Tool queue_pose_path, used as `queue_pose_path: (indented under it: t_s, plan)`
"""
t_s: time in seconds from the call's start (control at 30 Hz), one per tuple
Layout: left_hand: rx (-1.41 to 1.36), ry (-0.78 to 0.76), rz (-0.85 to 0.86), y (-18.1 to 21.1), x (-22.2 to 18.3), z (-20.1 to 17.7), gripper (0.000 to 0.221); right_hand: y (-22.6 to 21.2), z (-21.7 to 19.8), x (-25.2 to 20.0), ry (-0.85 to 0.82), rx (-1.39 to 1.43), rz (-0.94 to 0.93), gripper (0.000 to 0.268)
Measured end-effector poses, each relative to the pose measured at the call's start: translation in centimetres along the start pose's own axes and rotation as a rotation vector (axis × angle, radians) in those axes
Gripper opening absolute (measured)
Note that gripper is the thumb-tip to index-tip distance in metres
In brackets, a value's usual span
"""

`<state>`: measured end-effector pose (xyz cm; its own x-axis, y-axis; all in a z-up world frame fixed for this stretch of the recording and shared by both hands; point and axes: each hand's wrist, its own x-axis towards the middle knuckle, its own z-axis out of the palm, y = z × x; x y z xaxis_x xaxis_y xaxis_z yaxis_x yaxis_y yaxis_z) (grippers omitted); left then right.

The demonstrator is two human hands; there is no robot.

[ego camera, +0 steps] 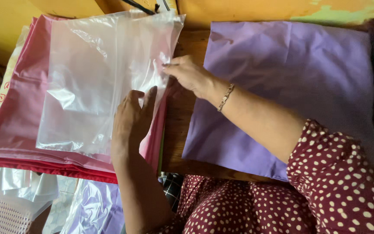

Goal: The person cleans a purple cloth with a duster, selects a plastic bag from a stack, and places the cloth inside the bag.

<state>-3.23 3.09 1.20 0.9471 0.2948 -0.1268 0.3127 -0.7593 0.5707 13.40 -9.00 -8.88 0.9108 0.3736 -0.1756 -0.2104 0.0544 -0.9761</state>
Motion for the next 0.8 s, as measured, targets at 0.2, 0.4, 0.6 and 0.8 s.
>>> queue_pose_path:
  t_s: [0.2,0.4,0.6,0.8]
  plan:
    - [0.115,-0.139,-0.046,-0.2,0.2,0.8,0.092,-5.0,-3.4,-6.9,0.03,-0.205,0.058,0.036]
    - [0.196,-0.068,0.036,2.8,-1.6,0.2,0.081,-4.7,-4.8,-7.0,0.149,-0.202,-0.027,0.016]
    - [0.184,-0.091,0.008,1.9,-0.6,1.5,0.074,-10.4,-8.3,-11.3,0.168,-0.931,-0.08,0.027]
    - [0.075,-0.08,0.332,3.7,-2.1,3.1,0.082,-12.5,-15.8,-13.5,0.077,-0.335,0.069,0.012]
